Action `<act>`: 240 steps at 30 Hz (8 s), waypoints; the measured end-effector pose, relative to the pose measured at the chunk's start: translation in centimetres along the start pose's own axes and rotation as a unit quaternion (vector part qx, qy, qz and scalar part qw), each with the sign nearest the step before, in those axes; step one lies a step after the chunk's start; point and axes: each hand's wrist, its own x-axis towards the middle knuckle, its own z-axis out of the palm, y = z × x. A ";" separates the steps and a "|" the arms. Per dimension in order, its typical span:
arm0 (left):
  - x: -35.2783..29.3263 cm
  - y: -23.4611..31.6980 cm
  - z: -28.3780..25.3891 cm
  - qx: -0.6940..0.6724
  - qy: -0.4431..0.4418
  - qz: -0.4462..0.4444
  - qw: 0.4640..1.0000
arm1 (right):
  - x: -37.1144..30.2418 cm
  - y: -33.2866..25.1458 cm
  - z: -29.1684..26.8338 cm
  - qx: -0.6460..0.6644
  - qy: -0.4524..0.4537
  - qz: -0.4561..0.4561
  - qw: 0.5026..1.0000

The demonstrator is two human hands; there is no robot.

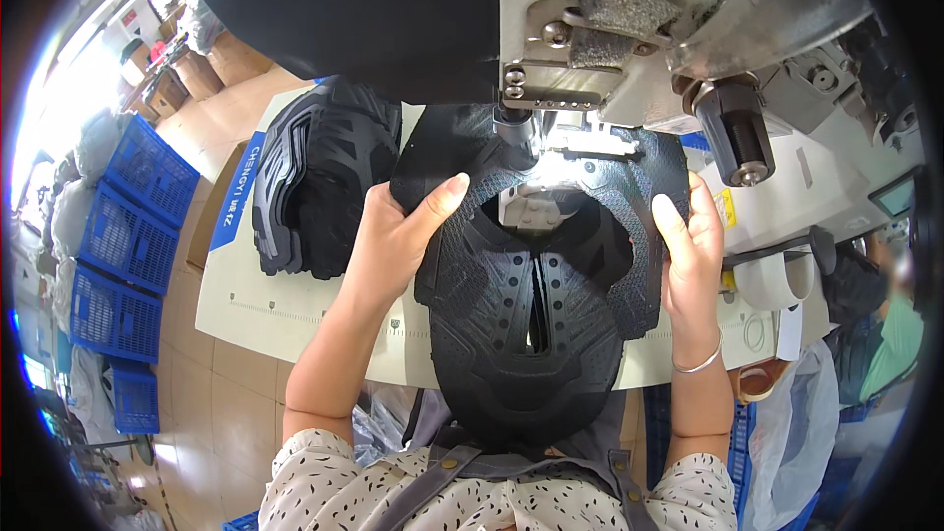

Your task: Stitching pieces of a black shoe upper together using a sewing machine.

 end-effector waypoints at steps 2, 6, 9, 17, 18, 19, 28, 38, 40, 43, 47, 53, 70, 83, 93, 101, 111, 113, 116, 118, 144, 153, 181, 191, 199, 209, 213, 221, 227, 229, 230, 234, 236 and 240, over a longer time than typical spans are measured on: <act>0.4 -0.1 0.0 0.019 0.007 0.007 1.000 | 0.2 -0.1 0.0 0.004 -0.002 -0.004 1.000; 0.5 0.9 1.3 -0.038 -0.009 0.007 0.999 | 0.8 0.0 -0.3 0.006 -0.001 -0.002 1.000; 0.5 1.3 2.2 -0.115 -0.010 0.036 0.993 | 2.2 0.3 -0.3 -0.010 0.006 0.000 1.000; 4.4 0.7 -3.4 -0.154 0.218 0.137 0.954 | 12.0 7.9 -4.5 0.143 -0.077 0.145 0.976; 4.0 0.6 -5.7 -0.154 0.230 0.126 0.953 | 11.8 8.5 -5.0 0.159 -0.125 0.109 0.973; 3.6 -0.1 -8.0 -0.152 0.243 0.089 0.954 | 11.4 8.9 -5.1 0.174 -0.171 0.072 0.967; 0.8 -5.1 -17.9 0.104 0.321 -0.063 0.939 | -1.2 1.0 -2.7 -0.524 -0.119 0.031 0.843; 1.6 -6.6 -18.4 0.458 0.374 0.085 0.802 | -0.9 2.7 -4.3 -0.427 -0.079 0.078 0.897; 1.7 -6.8 -19.9 0.408 0.336 -0.003 0.849 | -0.4 3.1 -4.7 -0.363 -0.103 0.124 0.918; 0.2 -5.1 -15.4 0.566 0.409 0.040 0.715 | -0.6 3.2 -4.1 -0.382 -0.068 0.071 0.919; -2.6 -2.8 -8.7 0.551 0.291 0.222 0.750 | -0.6 3.7 -3.8 -0.459 -0.045 -0.025 0.887; -5.5 -4.1 -0.7 0.435 -0.058 0.163 0.884 | -1.7 2.8 -1.7 -0.554 -0.001 -0.337 0.761; -3.2 -2.4 -0.9 0.440 -0.103 0.116 0.885 | -3.2 2.6 -1.6 -0.233 0.046 0.061 0.969; -4.1 -2.2 -0.3 0.377 -0.031 0.051 0.924 | -6.0 1.4 0.8 -0.578 0.030 -0.290 0.762; -8.1 -0.9 1.7 -0.314 -0.071 -0.155 0.934 | -5.4 3.6 -0.7 -0.256 0.143 -0.076 0.953; -8.5 -2.7 2.3 0.145 0.003 0.126 0.981 | -5.0 2.6 0.8 -0.536 0.147 -0.363 0.748; -9.7 -2.4 -2.1 -0.136 -0.284 -0.139 0.939 | -2.0 -0.8 1.9 0.148 0.077 0.163 0.973; -9.9 -2.2 0.6 -0.322 -0.224 -0.226 0.892 | -1.2 -0.1 2.3 0.156 0.059 0.154 0.974; -8.1 1.4 3.7 -0.334 -0.168 -0.206 0.905 | -0.8 0.8 2.0 0.170 0.025 0.131 0.976; -8.0 2.2 3.4 -0.331 -0.153 -0.136 0.921 | -1.0 0.4 2.1 0.114 0.099 0.144 0.978; -3.4 2.9 4.1 -0.304 -0.189 -0.068 0.931 | -5.0 -1.1 1.8 0.045 0.028 0.025 0.998; -6.5 1.1 5.0 -0.139 -0.064 -0.014 0.988 | -6.1 -1.7 1.1 -0.013 -0.008 0.052 0.999; 0.9 1.9 4.0 -0.169 -0.066 -0.055 0.982 | -0.9 0.6 2.8 0.094 0.003 0.043 0.995; -0.7 1.7 3.8 -0.172 -0.036 -0.031 0.984 | -2.4 -0.4 3.4 0.064 -0.033 0.142 0.987; -2.3 0.7 3.5 -0.127 -0.008 -0.020 0.992 | -3.2 -0.2 4.1 0.058 -0.056 0.154 0.985; -4.6 -0.1 5.4 -0.243 -0.038 -0.037 0.969 | -3.9 -0.7 6.1 -0.001 -0.169 0.253 0.953; -3.9 1.3 5.8 -0.241 -0.069 -0.087 0.964 | -4.4 -1.0 6.2 0.000 -0.193 0.291 0.937; -3.6 1.4 5.5 -0.151 -0.027 -0.084 0.985 | -5.5 -3.7 1.2 -0.252 -0.037 -0.222 0.941; -3.3 2.0 6.5 -0.151 0.007 -0.075 0.986 | 1.7 -0.7 -2.6 -0.239 -0.060 -0.038 0.968; -3.1 2.0 6.2 -0.140 0.013 -0.075 0.987 | 2.0 -0.4 -2.6 -0.188 -0.090 0.002 0.978; -3.0 1.9 6.1 -0.140 0.010 -0.073 0.987 | 2.0 -0.2 -2.2 -0.169 -0.065 -0.019 0.983; -2.8 1.9 5.9 -0.139 -0.006 -0.073 0.988 | 1.9 -1.6 -1.8 -0.200 -0.032 -0.071 0.977; -2.7 1.8 6.0 -0.138 -0.001 -0.069 0.988 | 2.0 -1.7 -1.8 -0.198 -0.036 -0.072 0.977; -2.8 2.1 6.5 -0.131 0.040 -0.052 0.989 | 2.6 -1.6 -1.5 -0.175 -0.039 -0.063 0.982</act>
